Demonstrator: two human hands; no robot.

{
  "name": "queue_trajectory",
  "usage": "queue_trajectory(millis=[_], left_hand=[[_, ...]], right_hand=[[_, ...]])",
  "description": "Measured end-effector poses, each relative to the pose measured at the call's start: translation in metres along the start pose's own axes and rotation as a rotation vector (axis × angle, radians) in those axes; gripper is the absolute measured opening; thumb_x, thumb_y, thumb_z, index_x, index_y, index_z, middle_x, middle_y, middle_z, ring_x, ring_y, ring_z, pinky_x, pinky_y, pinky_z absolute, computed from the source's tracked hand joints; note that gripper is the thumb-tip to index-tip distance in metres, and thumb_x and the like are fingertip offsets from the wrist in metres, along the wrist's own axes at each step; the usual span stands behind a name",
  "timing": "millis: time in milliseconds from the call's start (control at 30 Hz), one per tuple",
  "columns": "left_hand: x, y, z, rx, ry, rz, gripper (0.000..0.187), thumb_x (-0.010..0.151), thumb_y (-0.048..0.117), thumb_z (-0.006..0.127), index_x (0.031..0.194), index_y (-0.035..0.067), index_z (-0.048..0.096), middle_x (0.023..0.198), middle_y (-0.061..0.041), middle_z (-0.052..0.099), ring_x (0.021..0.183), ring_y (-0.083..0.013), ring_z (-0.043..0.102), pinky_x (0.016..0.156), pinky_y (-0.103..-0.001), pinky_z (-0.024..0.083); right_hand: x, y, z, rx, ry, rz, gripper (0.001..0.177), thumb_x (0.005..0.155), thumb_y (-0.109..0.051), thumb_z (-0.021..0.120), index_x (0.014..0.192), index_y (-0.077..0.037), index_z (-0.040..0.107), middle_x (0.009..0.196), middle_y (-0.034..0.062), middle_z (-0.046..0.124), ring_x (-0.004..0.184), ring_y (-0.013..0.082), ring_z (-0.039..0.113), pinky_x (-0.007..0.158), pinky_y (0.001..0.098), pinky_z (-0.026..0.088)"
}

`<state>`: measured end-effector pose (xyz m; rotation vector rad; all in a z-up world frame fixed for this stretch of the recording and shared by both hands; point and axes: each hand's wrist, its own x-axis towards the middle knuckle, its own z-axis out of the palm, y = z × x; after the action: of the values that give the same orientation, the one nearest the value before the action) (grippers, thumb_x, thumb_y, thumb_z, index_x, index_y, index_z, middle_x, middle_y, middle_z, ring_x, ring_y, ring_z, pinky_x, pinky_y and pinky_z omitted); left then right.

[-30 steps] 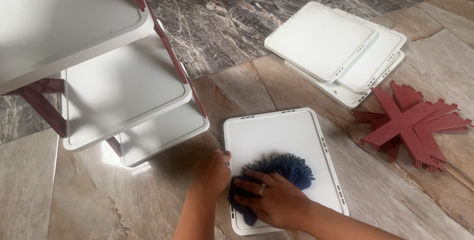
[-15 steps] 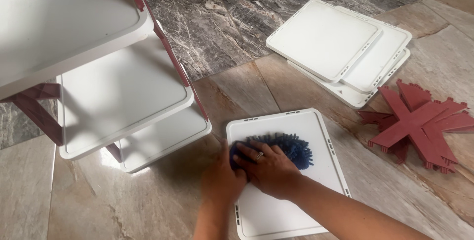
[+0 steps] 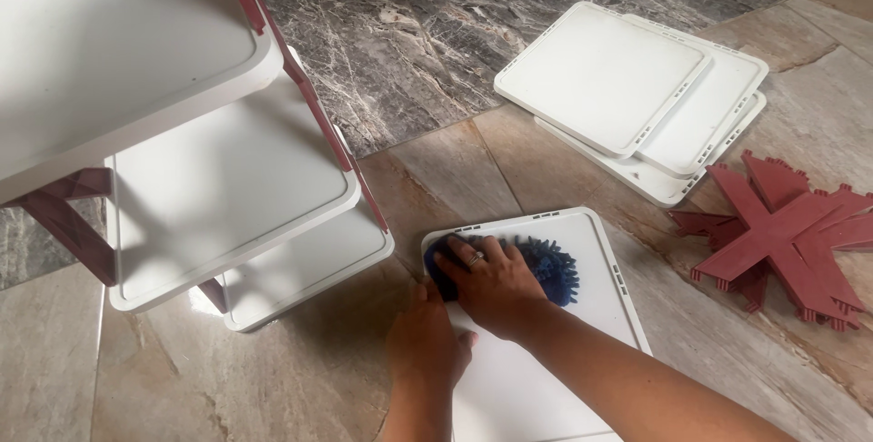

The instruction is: The person assembles a multi-tier plastic shelf by inserting red plastic supports into white trays and stacking them. The person then wipes the surface of a white tray with a blue cloth.

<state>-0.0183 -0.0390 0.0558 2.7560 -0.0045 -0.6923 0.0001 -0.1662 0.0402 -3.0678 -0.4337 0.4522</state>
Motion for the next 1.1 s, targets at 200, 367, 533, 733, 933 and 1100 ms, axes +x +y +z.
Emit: queue_trajectory(millis=[200,367,533,733,933,1100], left_hand=[[0.005,0.004,0.001,0.062,-0.061,-0.044,0.086,0.082,0.038,0.085,0.147,0.007,0.039,0.144,-0.006,0.051,0.124,-0.0272,0.061,0.099,-0.037,0.055],[0.009,0.004,0.005,0.178,-0.07,-0.016,0.092,0.085,0.043,0.082,0.15,0.002,0.031,0.151,-0.009,0.04,0.123,-0.0306,0.06,0.096,-0.035,0.056],[0.011,0.005,0.009,0.21,-0.065,-0.029,0.098,0.086,0.045,0.08,0.154,0.001,0.025,0.149,-0.013,0.041,0.124,-0.0309,0.06,0.095,-0.035,0.057],[0.016,0.004,0.022,0.21,-0.058,-0.06,0.099,0.088,0.045,0.078,0.156,0.002,0.02,0.151,-0.015,0.038,0.128,-0.0324,0.055,0.099,-0.037,0.054],[0.026,0.002,0.042,0.171,-0.006,-0.124,0.101,0.089,0.045,0.075,0.158,0.003,0.015,0.153,-0.018,0.036,0.132,-0.0338,0.05,0.103,-0.04,0.051],[0.026,0.003,0.047,0.147,-0.001,-0.125,0.102,0.091,0.045,0.073,0.16,0.004,0.011,0.154,-0.02,0.034,0.135,-0.035,0.045,0.106,-0.042,0.048]], right_hand=[[0.001,0.007,-0.002,0.087,0.016,0.092,0.057,0.103,-0.032,0.051,0.157,-0.026,0.034,0.161,0.006,0.03,0.133,0.031,0.04,0.108,0.0473,0.039],[-0.004,0.018,-0.002,-0.012,-0.007,0.124,0.067,0.097,-0.021,0.052,0.159,-0.021,0.03,0.161,0.0103,0.029,0.129,0.0301,0.042,0.103,0.0432,0.04],[-0.013,0.034,0.003,0.001,0.012,0.177,0.062,0.1,-0.027,0.05,0.158,-0.019,0.031,0.158,0.012,0.033,0.129,0.0304,0.042,0.101,0.0424,0.041],[-0.023,0.053,0.009,-0.042,-0.028,0.222,0.064,0.101,-0.026,0.048,0.16,-0.014,0.026,0.158,0.0175,0.033,0.126,0.0304,0.043,0.099,0.0412,0.043],[-0.035,0.08,0.017,-0.092,-0.052,0.284,0.063,0.102,-0.019,0.043,0.162,-0.012,0.022,0.156,0.0193,0.035,0.121,0.0303,0.046,0.098,0.0419,0.045],[-0.051,0.102,0.017,-0.046,-0.018,0.362,0.061,0.102,-0.028,0.042,0.16,-0.018,0.03,0.152,0.0124,0.042,0.127,0.0294,0.046,0.105,0.0413,0.045]])
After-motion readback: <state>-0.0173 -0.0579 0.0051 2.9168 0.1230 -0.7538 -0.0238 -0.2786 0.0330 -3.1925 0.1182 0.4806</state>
